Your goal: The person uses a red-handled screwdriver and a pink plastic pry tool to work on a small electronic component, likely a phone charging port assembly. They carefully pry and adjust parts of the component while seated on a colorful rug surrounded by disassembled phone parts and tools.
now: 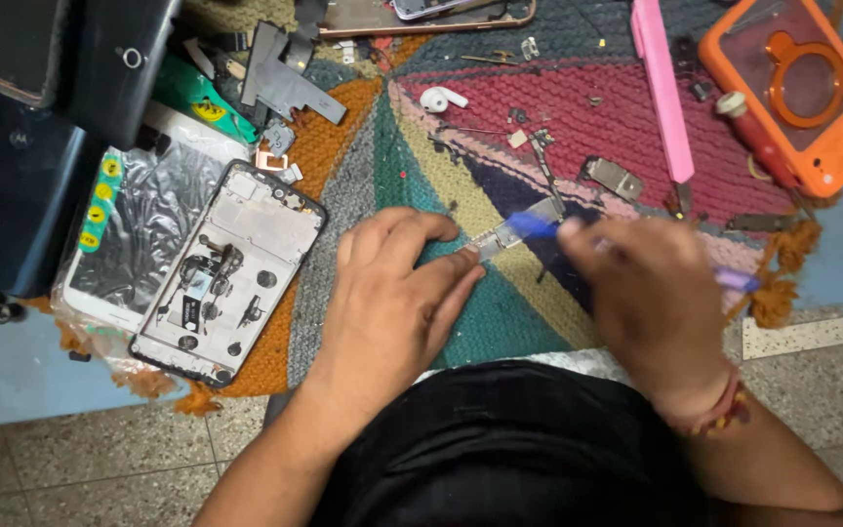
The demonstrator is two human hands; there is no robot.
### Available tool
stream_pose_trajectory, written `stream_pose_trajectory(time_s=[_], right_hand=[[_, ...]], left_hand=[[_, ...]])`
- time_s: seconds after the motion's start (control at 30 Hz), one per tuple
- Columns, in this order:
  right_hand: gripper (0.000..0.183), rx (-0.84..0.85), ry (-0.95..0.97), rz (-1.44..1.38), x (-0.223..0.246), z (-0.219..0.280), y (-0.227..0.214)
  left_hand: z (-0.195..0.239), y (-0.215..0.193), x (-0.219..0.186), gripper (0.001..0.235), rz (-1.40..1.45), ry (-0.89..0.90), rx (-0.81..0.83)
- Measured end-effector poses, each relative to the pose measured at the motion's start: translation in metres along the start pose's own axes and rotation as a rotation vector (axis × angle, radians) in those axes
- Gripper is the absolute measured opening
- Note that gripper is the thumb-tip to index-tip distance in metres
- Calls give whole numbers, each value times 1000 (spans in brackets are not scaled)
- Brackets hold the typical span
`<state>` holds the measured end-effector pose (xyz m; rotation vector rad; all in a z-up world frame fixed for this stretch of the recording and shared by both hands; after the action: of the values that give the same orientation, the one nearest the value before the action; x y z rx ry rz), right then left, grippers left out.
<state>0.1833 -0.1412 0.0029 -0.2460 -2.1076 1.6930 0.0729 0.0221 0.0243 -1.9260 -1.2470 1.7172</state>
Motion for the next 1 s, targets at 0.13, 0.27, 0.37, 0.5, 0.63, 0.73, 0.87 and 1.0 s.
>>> stream_pose_trajectory(time_s=[0.13, 0.27, 0.37, 0.5, 0.63, 0.73, 0.87, 1.0], right_hand=[[42, -95, -76, -112, 10, -3, -14], [42, -66, -100, -129, 13, -7, -12], [38, -44, -116, -119, 12, -6, -12], [28, -102, -42, -75, -1, -4, -17], [41, -29, -130, -169, 9, -2, -15], [38, -44, -38, -135, -5, -4, -18], [49, -37, -176, -127, 9, -1, -17], [26, -39, 25, -113, -6, -9, -17]], left_hand=[[-1, -1, 0, 18, 7, -23, 11], [-3, -2, 1, 16, 9, -35, 14], [-4, -1, -2, 16, -12, -34, -4], [-2, 2, -3, 18, -47, -18, 9], [-3, 4, -3, 19, -66, 15, 9], [-3, 3, -5, 19, -72, 32, 1], [-3, 3, -4, 19, -70, 36, 9], [-3, 4, -4, 18, -76, 42, 16]])
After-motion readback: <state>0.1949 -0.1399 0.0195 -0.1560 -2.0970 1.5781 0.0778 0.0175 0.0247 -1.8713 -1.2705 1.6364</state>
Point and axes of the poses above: each hand's wrist, its own z-axis away from the middle knuckle, its own y-axis out of the palm, x = y × z, the point moved 8 cm from there along -z, towards the middle knuckle, and after that the axes turned 4 degrees about -y, right-handed, at the moved point
